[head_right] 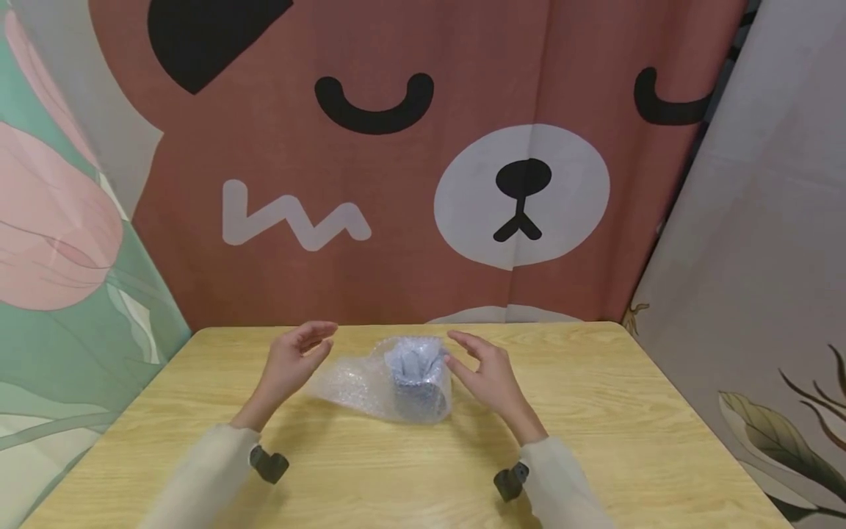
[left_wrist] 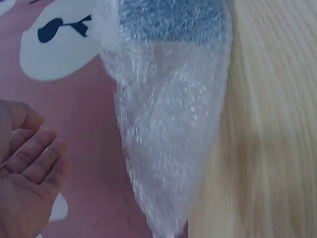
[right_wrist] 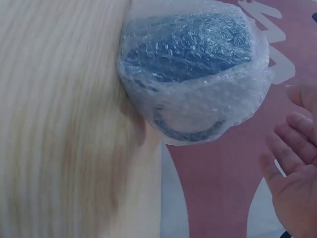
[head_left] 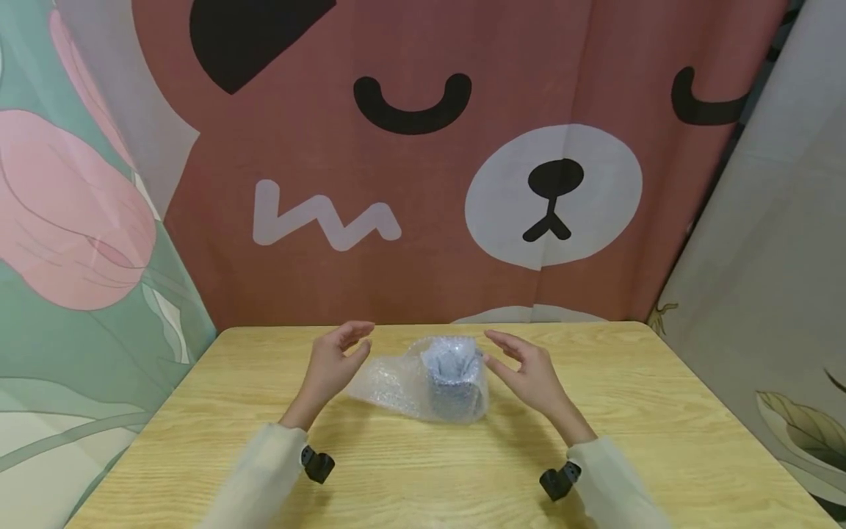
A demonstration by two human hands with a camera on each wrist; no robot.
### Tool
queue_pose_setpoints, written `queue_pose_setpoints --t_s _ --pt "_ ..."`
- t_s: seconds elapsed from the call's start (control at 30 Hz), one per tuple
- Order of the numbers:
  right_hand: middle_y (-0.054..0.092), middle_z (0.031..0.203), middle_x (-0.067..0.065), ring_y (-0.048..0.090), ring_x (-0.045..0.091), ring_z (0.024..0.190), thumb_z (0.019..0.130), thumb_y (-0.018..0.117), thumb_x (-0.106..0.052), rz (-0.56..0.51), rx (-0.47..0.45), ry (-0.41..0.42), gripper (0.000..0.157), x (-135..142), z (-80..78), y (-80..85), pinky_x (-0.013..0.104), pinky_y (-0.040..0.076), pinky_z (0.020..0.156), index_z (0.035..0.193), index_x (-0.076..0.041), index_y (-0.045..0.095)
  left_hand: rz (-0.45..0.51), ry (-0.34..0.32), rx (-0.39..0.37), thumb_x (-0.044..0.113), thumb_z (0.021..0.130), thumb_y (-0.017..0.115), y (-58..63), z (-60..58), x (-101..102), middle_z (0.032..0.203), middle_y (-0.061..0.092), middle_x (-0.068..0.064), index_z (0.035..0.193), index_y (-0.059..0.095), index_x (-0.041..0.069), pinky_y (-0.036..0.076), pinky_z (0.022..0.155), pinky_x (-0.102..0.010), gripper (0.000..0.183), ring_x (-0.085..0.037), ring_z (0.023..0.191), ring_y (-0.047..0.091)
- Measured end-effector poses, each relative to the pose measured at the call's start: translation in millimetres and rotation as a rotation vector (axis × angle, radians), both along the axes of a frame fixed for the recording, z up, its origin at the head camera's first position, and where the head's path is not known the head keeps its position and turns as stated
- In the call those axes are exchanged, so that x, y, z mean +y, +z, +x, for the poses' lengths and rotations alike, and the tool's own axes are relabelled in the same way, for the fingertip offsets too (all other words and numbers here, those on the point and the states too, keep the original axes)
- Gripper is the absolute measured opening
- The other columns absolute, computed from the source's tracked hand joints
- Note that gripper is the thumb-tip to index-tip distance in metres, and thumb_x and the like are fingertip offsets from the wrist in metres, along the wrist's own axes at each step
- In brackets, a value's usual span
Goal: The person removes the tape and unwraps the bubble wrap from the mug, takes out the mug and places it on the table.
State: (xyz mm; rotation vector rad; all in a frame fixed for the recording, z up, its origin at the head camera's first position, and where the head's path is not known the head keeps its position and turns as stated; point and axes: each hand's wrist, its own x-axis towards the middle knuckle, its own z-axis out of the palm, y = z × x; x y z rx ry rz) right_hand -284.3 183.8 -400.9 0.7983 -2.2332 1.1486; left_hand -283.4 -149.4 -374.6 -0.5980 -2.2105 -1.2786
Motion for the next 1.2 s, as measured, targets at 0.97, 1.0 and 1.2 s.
queue_pose_setpoints --t_s 0.97,1.0,1.2 --pt "0.070 0.109 0.008 0.068 0.024 0.098 0.081 0.076 0.000 0.469 0.405 0.084 0.028 -12.1 -14.7 12.9 0.040 0.055 0.083 0.109 -0.003 0.073 -0.344 -0.198 0.158 -0.002 0.081 0.072 -19.0 -10.3 61.3 0.113 0.069 -0.011 0.111 0.072 0.001 0.054 0.083 -0.037 0.031 -0.023 0.092 0.068" --pt "0.071 0.109 0.008 0.068 0.024 0.097 0.081 0.076 0.000 0.466 0.405 0.082 0.027 -12.6 -14.7 11.6 0.040 0.055 0.083 0.108 -0.004 0.074 -0.341 -0.202 0.155 -0.003 0.081 0.072 -19.9 -10.2 61.4 0.113 0.069 -0.011 0.111 0.072 0.001 0.054 0.084 -0.037 0.030 -0.023 0.093 0.068" --pt "0.072 0.105 0.007 0.069 0.024 0.093 0.078 0.078 0.001 0.442 0.422 0.057 0.028 -13.2 -15.3 6.9 0.042 0.055 0.080 0.105 -0.004 0.075 -0.324 -0.203 0.163 -0.004 0.081 0.074 -21.1 -11.2 62.0 0.110 0.070 -0.010 0.104 0.074 0.000 0.053 0.086 -0.035 0.023 -0.023 0.102 0.066"
